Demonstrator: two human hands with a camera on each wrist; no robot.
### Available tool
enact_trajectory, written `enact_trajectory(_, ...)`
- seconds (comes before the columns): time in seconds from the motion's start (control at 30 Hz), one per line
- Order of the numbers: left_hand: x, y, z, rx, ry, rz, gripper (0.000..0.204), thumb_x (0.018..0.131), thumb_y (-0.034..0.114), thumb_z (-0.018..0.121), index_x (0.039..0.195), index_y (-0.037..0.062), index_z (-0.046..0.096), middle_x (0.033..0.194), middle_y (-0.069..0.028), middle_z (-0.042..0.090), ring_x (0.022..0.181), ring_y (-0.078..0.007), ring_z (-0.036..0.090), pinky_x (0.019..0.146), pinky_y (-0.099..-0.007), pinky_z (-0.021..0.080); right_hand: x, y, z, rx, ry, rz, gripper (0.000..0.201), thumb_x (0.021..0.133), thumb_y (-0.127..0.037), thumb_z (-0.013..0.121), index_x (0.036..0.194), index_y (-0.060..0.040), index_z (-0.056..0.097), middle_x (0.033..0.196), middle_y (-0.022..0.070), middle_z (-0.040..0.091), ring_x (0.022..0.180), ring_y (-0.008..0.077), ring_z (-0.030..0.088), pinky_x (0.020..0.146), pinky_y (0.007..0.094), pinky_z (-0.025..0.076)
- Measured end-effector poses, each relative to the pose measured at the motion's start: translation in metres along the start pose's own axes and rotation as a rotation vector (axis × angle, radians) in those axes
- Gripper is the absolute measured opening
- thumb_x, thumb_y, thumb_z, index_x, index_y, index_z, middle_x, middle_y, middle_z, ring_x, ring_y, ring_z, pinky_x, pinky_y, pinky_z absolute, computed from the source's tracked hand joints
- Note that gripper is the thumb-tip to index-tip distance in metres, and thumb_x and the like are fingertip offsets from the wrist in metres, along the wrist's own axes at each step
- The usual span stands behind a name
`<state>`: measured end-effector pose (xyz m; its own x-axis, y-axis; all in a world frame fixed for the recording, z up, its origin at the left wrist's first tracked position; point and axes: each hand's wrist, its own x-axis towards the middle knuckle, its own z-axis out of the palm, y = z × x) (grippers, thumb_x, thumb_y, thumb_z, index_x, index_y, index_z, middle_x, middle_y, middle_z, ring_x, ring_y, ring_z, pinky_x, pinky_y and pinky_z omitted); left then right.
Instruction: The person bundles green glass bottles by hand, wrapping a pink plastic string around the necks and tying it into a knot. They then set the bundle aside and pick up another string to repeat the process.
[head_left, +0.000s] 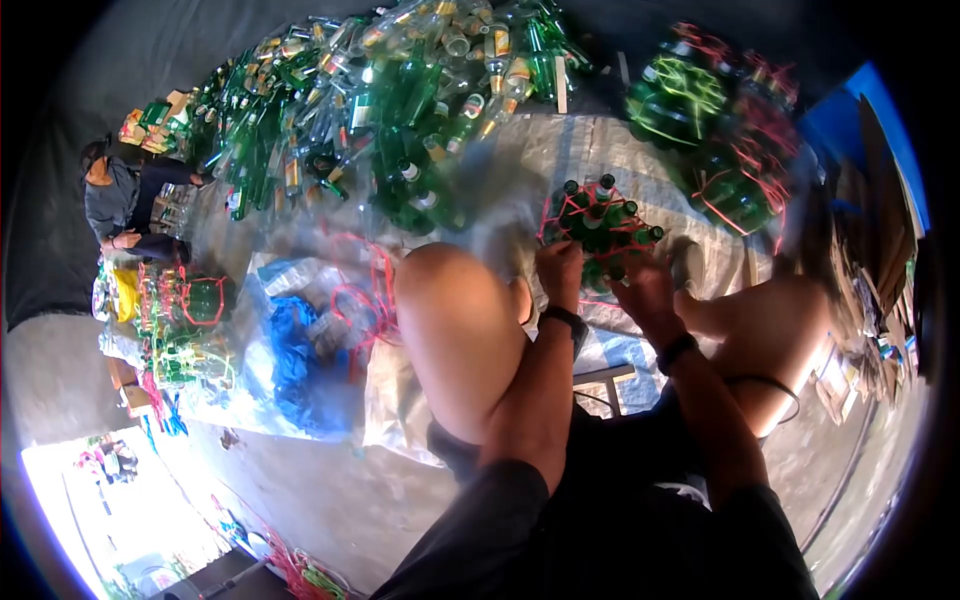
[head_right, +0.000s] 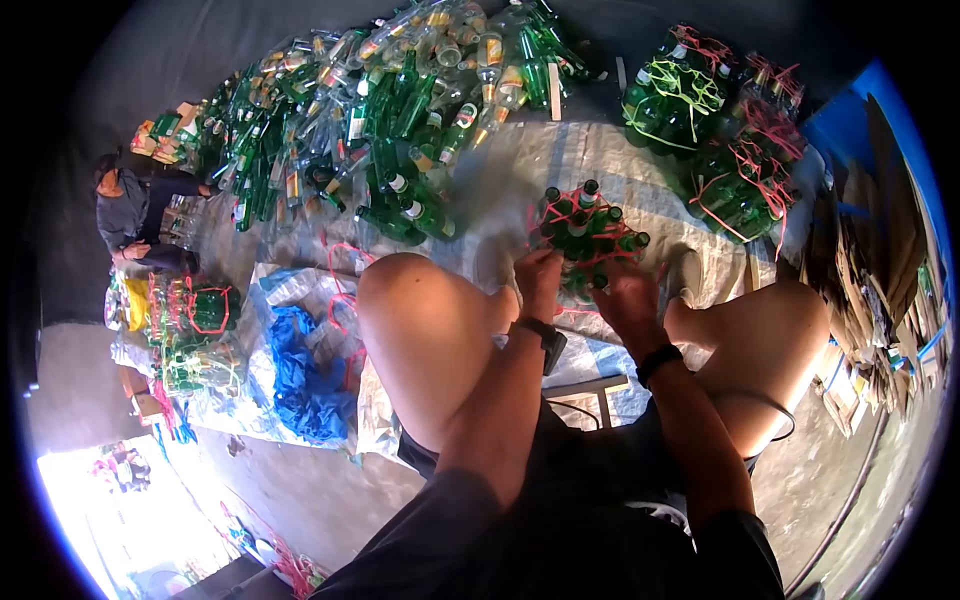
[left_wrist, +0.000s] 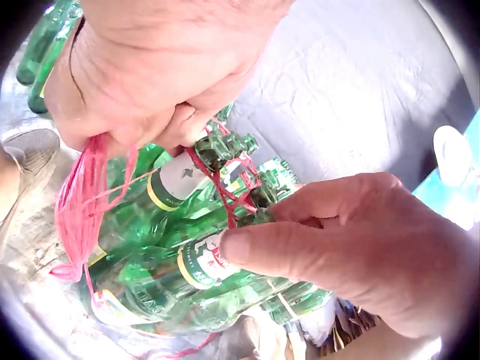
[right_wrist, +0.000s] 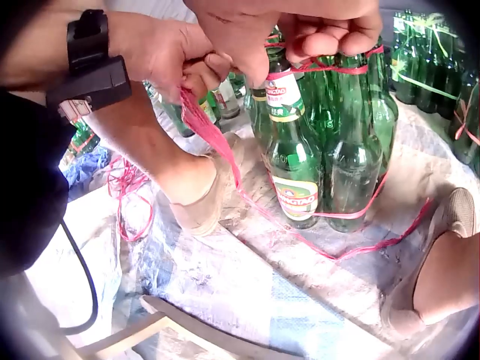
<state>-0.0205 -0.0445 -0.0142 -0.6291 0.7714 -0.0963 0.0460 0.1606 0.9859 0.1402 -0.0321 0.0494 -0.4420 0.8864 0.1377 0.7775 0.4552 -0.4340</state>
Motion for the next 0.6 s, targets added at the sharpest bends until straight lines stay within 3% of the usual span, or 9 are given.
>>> enact_trajectory(0.03,0.001,-0.003,0.002,0.041,0.017,0.021,0.028,0.078,0.019,0.061,0.064,-0.0042,0.057,0.049,-0.0104,0.046,0.048,-0.0151,0.046,0.051,-0.0402,0.037,0.0,-0.002,-0.003,-0.003,-0.005,-0.001,0.032,0.074,-0.017,0.075,0.104,-0.0121,0.068,0.104,0.0108,0.067,0.102,0.0325,0.064,0.088,0.0474,0.049)
enact_trajectory(0.1,0.004,-0.008,0.005,0.077,0.03,0.038,0.028,0.078,0.02,0.06,0.063,-0.0036,0.056,0.049,-0.011,0.045,0.047,-0.0159,0.045,0.05,-0.0406,0.036,0.003,-0.002,-0.008,0.265,0.059,0.051,0.036,0.075,-0.015,0.076,0.108,-0.0092,0.064,0.108,0.0149,0.065,0.103,0.0366,0.063,0.092,0.0493,0.048)
enact_trajectory(0.17,0.003,-0.011,0.008,0.075,0.064,0.059,0.028,0.078,0.021,0.06,0.063,-0.0026,0.056,0.049,-0.0125,0.043,0.046,-0.0173,0.043,0.05,-0.0406,0.035,0.004,0.007,-0.006,0.228,0.102,0.06,0.036,0.077,-0.015,0.075,0.11,-0.009,0.063,0.109,0.0162,0.064,0.103,0.0376,0.061,0.091,0.0489,0.048)
enact_trajectory(0.2,0.002,-0.01,0.004,0.034,0.003,0.068,0.029,0.078,0.022,0.06,0.063,-0.0023,0.056,0.05,-0.0125,0.043,0.048,-0.0169,0.043,0.05,-0.0404,0.035,0.003,0.014,-0.004,0.194,0.147,0.069,0.035,0.079,-0.014,0.075,0.112,-0.0087,0.062,0.11,0.0176,0.063,0.103,0.0387,0.06,0.091,0.0485,0.047)
enact_trajectory(0.27,0.011,-0.043,0.003,0.112,-0.053,0.406,0.033,0.082,0.024,0.062,0.063,-0.0017,0.055,0.051,-0.0101,0.043,0.05,-0.016,0.042,0.05,-0.0407,0.034,-0.001,0.027,0.001,0.178,0.17,0.091,0.033,0.082,-0.014,0.074,0.112,-0.0086,0.063,0.108,0.0173,0.063,0.102,0.0395,0.059,0.091,0.0488,0.047)
enact_trajectory(0.33,0.007,-0.038,0.003,0.005,-0.078,0.341,0.037,0.086,0.027,0.064,0.063,-0.0007,0.054,0.052,-0.0077,0.042,0.052,-0.0149,0.041,0.051,-0.0412,0.033,-0.006,0.035,0.004,0.166,0.192,0.111,0.03,0.084,-0.015,0.073,0.111,-0.0086,0.063,0.107,0.017,0.063,0.102,0.0403,0.058,0.091,0.049,0.046)
enact_trajectory(0.5,0.014,-0.049,0.006,0.058,-0.046,0.421,0.034,0.084,0.025,0.067,0.063,-0.0005,0.057,0.051,-0.0071,0.045,0.051,-0.0138,0.041,0.05,-0.0403,0.034,-0.005,0.032,0.005,0.198,0.194,0.198,0.031,0.083,-0.014,0.076,0.108,-0.0051,0.062,0.105,0.0196,0.061,0.102,0.0414,0.058,0.086,0.0499,0.049)
enact_trajectory(0.57,0.014,-0.049,0.007,0.019,-0.054,0.105,0.026,0.082,0.017,0.066,0.064,0.0005,0.059,0.054,-0.0095,0.052,0.05,-0.0162,0.046,0.05,-0.0405,0.037,-0.005,0.032,0.007,0.217,0.193,0.258,0.03,0.082,-0.014,0.076,0.107,-0.0045,0.061,0.105,0.0201,0.061,0.102,0.0415,0.058,0.085,0.05,0.05)
enact_trajectory(0.6,0.017,-0.058,0.008,0.02,-0.061,0.1,0.026,0.082,0.017,0.066,0.064,0.0005,0.059,0.054,-0.0095,0.052,0.05,-0.0162,0.046,0.05,-0.0405,0.037,-0.005,0.033,0.008,0.151,0.234,0.278,0.03,0.081,-0.015,0.077,0.104,-0.0037,0.061,0.101,0.0202,0.061,0.095,0.0403,0.061,0.079,0.0474,0.052)
